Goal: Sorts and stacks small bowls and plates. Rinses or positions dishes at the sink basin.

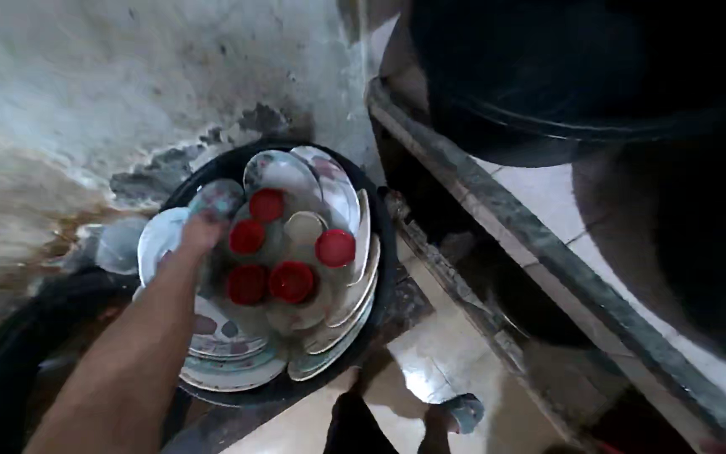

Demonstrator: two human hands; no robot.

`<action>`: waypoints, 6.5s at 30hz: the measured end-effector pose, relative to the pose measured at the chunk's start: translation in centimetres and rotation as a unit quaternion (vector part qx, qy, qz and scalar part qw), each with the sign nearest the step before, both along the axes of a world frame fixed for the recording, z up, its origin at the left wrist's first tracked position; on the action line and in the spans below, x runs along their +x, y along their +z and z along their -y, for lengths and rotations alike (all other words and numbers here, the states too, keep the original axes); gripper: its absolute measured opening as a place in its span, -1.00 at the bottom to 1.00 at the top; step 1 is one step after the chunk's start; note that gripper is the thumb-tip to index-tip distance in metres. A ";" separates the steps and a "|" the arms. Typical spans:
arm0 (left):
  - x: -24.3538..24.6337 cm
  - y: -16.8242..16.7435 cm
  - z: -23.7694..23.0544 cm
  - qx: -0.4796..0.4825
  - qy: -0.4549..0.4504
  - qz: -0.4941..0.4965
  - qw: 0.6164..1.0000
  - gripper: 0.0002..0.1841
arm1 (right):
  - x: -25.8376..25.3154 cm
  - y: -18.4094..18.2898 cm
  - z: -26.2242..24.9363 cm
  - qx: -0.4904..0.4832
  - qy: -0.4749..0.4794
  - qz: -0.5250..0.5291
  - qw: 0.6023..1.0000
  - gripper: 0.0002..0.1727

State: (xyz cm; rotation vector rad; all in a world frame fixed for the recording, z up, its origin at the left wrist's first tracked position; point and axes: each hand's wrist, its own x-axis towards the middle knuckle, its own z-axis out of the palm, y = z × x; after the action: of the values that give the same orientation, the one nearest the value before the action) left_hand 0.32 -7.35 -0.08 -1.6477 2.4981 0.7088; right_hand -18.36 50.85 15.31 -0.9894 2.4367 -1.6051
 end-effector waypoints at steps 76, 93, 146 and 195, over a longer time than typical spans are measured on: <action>3.3 -9.6 -2.8 0.272 -0.059 0.006 0.960 -0.18 | 7.5 -21.3 35.6 0.422 0.230 0.447 0.755 -0.38; 8.2 -4.8 -1.3 0.266 0.112 -0.184 0.939 -0.36 | 7.2 -23.0 34.8 0.238 0.162 0.622 0.728 -0.58; -6.4 8.0 -17.1 0.554 0.214 -0.756 0.274 -0.40 | 8.4 5.9 38.2 0.407 0.111 -0.155 0.893 0.16; -4.1 4.5 -13.9 0.350 0.095 -0.332 0.870 -0.58 | 4.0 -13.1 31.1 -0.146 0.179 0.473 0.850 -0.23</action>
State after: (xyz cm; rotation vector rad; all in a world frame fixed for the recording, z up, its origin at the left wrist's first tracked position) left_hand -3.81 6.52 4.40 -1.5033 1.9346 2.1990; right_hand -14.40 19.74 2.18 -0.4269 1.2974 -1.7456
